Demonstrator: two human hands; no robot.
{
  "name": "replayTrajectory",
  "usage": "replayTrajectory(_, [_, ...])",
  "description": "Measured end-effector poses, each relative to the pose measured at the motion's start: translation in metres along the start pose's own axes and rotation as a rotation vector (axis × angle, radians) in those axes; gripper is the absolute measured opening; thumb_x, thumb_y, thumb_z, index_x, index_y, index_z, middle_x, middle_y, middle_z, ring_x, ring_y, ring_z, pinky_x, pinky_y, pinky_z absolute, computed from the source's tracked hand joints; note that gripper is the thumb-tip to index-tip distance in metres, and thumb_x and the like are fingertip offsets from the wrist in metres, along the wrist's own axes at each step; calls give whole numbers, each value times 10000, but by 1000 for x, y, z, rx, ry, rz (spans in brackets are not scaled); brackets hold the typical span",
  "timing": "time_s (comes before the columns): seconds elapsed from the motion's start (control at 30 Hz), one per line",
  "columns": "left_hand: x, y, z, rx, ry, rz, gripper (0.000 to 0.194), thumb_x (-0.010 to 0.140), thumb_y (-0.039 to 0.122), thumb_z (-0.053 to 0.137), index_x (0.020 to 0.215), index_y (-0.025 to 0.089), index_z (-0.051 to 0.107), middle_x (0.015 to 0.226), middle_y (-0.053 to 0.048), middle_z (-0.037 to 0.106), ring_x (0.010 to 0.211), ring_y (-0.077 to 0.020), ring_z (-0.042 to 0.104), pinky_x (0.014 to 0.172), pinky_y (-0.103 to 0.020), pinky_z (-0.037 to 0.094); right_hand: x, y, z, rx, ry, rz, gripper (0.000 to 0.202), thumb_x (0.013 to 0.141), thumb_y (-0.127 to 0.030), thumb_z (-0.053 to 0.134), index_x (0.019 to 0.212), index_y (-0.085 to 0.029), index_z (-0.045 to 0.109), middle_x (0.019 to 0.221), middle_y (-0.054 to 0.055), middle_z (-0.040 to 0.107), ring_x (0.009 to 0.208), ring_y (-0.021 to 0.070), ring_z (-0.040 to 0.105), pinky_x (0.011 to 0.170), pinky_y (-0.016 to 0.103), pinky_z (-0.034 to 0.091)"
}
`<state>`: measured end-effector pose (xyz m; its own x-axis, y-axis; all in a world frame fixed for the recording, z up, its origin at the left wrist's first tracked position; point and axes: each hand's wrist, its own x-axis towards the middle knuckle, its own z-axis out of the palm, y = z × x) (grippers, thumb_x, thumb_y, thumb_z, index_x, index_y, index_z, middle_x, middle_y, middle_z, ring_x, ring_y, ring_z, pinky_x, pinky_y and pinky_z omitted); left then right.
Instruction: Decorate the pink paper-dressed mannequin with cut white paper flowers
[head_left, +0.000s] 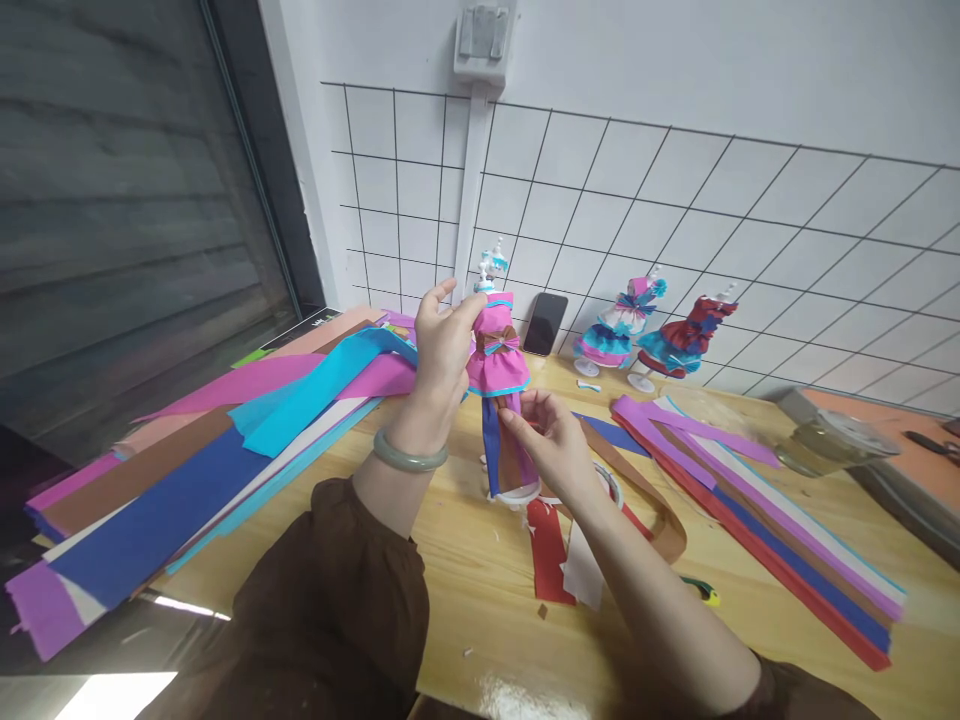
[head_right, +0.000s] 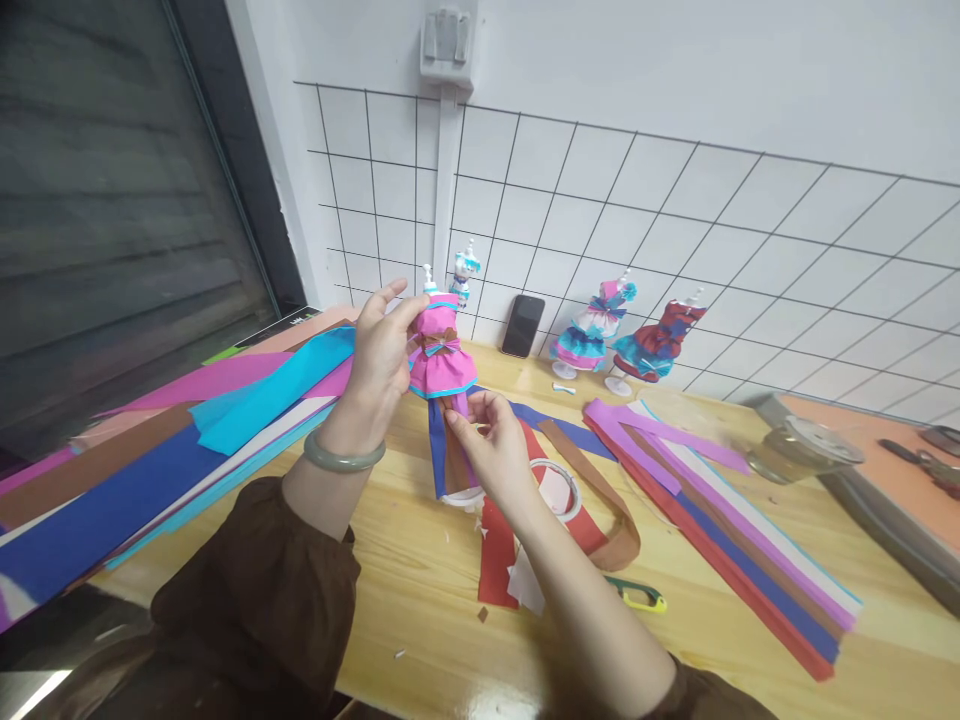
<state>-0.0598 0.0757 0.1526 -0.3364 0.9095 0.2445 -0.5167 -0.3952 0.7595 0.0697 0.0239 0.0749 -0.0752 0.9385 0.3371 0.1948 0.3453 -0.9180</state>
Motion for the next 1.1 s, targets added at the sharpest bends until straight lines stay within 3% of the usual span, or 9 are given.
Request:
replayTrajectory(0.57, [1,1,-1,6,23,-16,518,636,183,665,1116,183,468,595,41,537,525,-107,558,564,-248,481,1,6,0,9,-34,-40,246,748,-313,611,944,-207,507,912,45,599,797,166,568,752,336,447])
replayTrajectory(0.8, [-2,1,0,-12,-28,-6,529,641,200,665,1128,179,459,621,23,569,536,-119,577,577,-263,503,1,8,-1,-12,-24,-9,270,757,-338,598,969,-216,483,775,15,615,688,162,566,642,301,451])
replayTrajectory(1.1, [2,-1,-2,-7,-15,8,520,631,197,671,1107,175,465,577,50,522,533,-103,556,571,-240,481,1,12,-2,-32,-17,-27,307,754,-337,595,1012,-217,480,798,14,625,720,168,574,677,320,458])
